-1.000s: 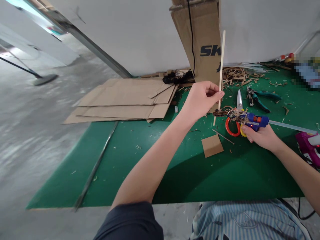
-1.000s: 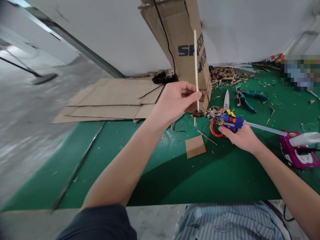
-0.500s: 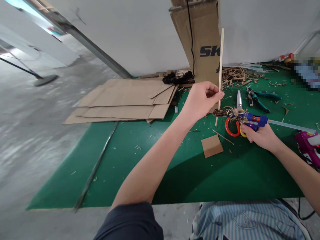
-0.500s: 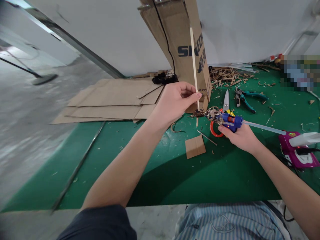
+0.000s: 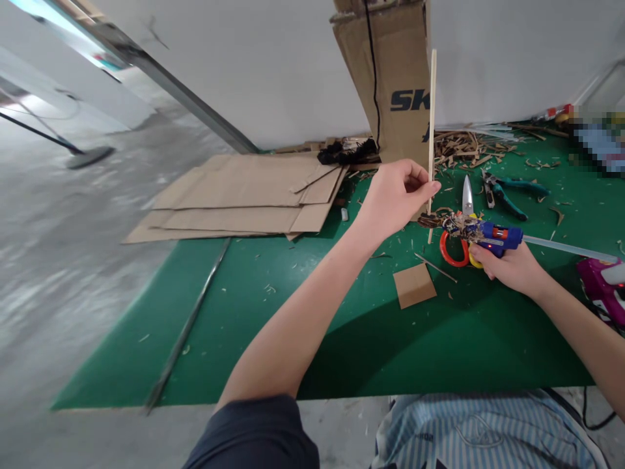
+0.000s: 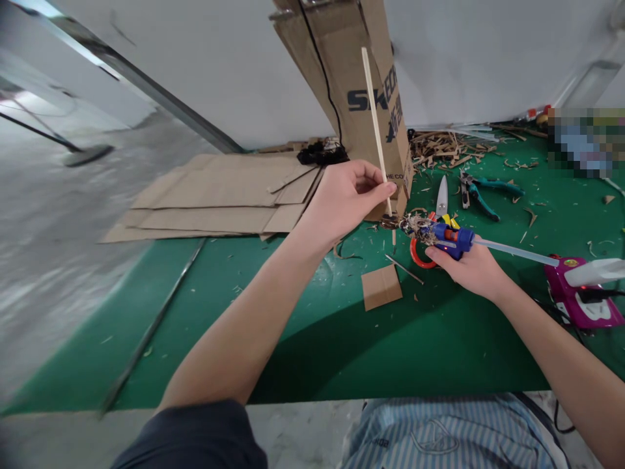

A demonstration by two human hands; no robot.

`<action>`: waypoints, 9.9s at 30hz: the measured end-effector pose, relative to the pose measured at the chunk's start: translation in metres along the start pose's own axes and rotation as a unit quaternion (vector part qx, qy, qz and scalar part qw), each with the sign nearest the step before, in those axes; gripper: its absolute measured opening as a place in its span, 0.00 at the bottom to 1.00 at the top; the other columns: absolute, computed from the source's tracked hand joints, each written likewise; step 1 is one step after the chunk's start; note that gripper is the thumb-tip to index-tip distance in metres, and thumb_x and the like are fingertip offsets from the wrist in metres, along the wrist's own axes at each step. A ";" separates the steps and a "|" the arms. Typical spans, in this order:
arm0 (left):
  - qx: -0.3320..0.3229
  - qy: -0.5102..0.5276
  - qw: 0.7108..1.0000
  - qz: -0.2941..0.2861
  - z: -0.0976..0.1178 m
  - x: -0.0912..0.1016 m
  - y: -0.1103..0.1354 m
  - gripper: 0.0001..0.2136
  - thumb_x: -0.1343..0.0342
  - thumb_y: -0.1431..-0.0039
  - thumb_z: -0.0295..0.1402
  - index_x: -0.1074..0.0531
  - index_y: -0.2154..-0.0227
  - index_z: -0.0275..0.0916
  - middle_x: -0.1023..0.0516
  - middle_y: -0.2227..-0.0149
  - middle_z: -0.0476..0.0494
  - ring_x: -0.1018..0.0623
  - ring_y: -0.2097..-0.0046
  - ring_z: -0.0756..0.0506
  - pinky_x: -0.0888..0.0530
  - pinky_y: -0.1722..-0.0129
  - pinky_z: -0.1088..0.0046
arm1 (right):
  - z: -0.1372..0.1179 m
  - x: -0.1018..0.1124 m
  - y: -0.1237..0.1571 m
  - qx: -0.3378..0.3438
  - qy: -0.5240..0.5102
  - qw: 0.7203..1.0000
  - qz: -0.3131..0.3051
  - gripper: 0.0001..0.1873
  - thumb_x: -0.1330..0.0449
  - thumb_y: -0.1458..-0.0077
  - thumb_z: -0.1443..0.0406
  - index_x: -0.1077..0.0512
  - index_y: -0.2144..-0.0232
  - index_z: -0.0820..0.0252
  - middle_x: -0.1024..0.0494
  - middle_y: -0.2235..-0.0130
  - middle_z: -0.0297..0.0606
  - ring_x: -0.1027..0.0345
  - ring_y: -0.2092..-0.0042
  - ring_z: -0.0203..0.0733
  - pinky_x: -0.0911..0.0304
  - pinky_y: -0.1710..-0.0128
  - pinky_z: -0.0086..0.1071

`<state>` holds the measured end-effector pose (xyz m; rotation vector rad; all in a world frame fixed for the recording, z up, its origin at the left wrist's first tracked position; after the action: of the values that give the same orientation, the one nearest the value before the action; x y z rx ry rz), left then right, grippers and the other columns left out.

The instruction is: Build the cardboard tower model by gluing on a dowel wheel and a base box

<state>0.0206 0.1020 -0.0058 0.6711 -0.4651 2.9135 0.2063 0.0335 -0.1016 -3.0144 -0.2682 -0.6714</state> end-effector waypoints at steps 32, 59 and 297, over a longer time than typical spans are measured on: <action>-0.006 0.014 1.000 0.026 0.000 -0.001 0.001 0.07 0.36 0.45 0.29 0.29 0.75 0.39 0.24 0.73 0.48 0.27 0.71 0.50 0.30 0.69 0.72 | 0.001 0.003 -0.001 0.004 -0.001 1.000 0.024 0.21 0.39 0.44 0.49 0.32 0.79 0.56 0.33 0.84 0.31 0.38 0.80 0.36 0.40 0.79 0.32; -0.018 0.016 0.999 0.030 0.003 -0.001 0.001 0.10 0.35 0.46 0.27 0.30 0.78 0.38 0.30 0.79 0.52 0.33 0.76 0.54 0.36 0.75 0.75 | -0.008 0.002 0.001 0.026 -0.001 0.999 0.021 0.19 0.39 0.46 0.51 0.33 0.80 0.55 0.33 0.83 0.32 0.34 0.75 0.41 0.36 0.71 0.36; -0.277 -0.231 0.893 -0.269 0.036 -0.059 0.038 0.09 0.47 0.42 0.25 0.26 0.60 0.39 0.19 0.60 0.45 0.26 0.56 0.43 0.31 0.55 0.65 | -0.061 0.015 0.023 0.368 0.251 0.863 0.238 0.06 0.39 0.42 0.69 0.28 0.62 0.54 0.17 0.66 0.37 0.22 0.65 0.44 0.26 0.67 0.38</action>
<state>0.0813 0.0520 -0.0113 1.1599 -0.9307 1.9544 0.1981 0.0086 -0.0402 -1.9729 0.2046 -0.9762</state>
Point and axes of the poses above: each hand's wrist, its own y-axis away from the middle knuckle, its own x-axis out of the back of the hand, z = x × y, the point moved 8 cm from there along -y, towards the middle knuckle
